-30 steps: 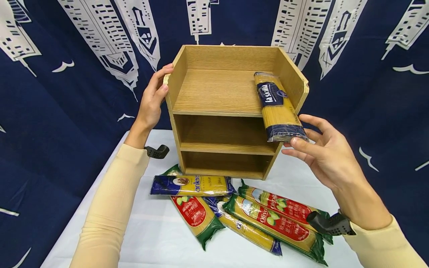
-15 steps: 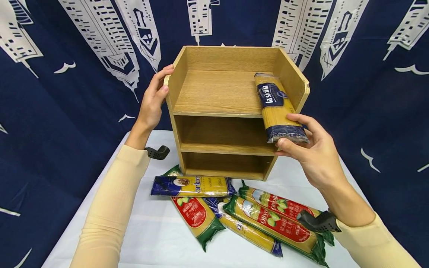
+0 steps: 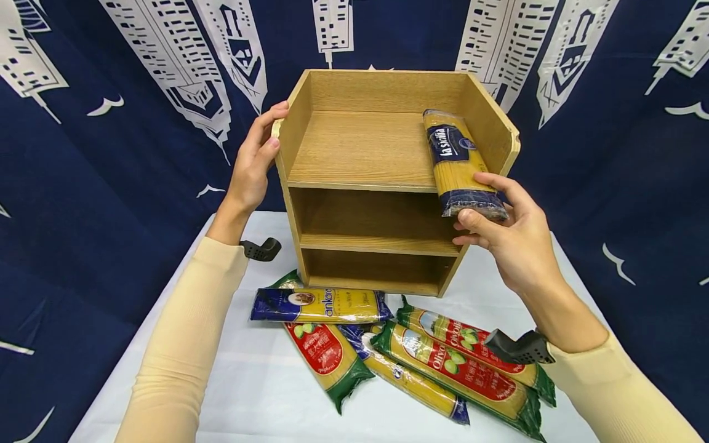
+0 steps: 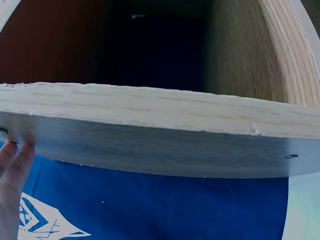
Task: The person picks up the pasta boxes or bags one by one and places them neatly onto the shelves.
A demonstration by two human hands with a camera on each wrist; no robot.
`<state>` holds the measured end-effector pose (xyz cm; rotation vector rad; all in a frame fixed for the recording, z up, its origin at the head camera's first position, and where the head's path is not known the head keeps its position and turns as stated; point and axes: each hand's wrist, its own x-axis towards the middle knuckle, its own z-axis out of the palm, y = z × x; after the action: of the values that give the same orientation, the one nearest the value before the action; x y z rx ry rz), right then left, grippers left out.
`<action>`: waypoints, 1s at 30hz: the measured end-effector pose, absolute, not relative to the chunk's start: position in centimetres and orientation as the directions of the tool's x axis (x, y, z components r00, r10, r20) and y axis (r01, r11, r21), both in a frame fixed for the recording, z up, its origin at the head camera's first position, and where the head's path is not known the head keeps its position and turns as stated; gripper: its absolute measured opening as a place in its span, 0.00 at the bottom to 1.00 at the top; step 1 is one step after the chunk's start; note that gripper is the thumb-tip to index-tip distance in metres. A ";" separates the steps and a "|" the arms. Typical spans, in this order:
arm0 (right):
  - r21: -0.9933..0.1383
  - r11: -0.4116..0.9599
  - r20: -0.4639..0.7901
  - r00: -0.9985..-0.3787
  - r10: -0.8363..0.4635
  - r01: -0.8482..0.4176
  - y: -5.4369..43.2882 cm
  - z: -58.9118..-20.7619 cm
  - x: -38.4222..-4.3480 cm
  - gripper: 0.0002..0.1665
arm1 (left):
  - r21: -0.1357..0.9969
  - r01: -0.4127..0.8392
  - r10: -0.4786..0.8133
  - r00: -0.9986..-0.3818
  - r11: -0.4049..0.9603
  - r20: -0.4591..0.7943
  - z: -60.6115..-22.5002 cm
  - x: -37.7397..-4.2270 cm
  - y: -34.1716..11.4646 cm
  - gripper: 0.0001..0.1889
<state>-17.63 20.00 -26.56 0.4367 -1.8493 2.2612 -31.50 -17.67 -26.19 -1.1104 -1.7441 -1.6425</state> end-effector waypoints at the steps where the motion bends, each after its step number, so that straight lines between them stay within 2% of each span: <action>1: -0.923 -0.209 0.339 -0.940 -0.038 -0.324 20.0 -26.6 -17.8 0.35 | 0.569 0.821 0.222 -0.545 -0.054 0.808 -26.2 -31.5 -17.7 0.25; 11: -0.925 -0.218 0.322 -0.947 -0.009 -0.313 19.9 -26.4 -19.3 0.36 | 0.557 0.828 0.223 -0.533 -0.060 0.816 -26.2 -31.6 -17.7 0.25; 30: -0.909 -0.066 0.399 -0.905 0.146 -0.411 19.4 -26.7 -21.6 0.36 | 0.556 0.829 0.216 -0.532 -0.067 0.819 -26.2 -31.6 -17.6 0.26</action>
<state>-21.62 19.36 -26.67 0.2846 -1.8400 2.0293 -31.59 -17.61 -26.20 -1.1189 -1.7230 -1.6392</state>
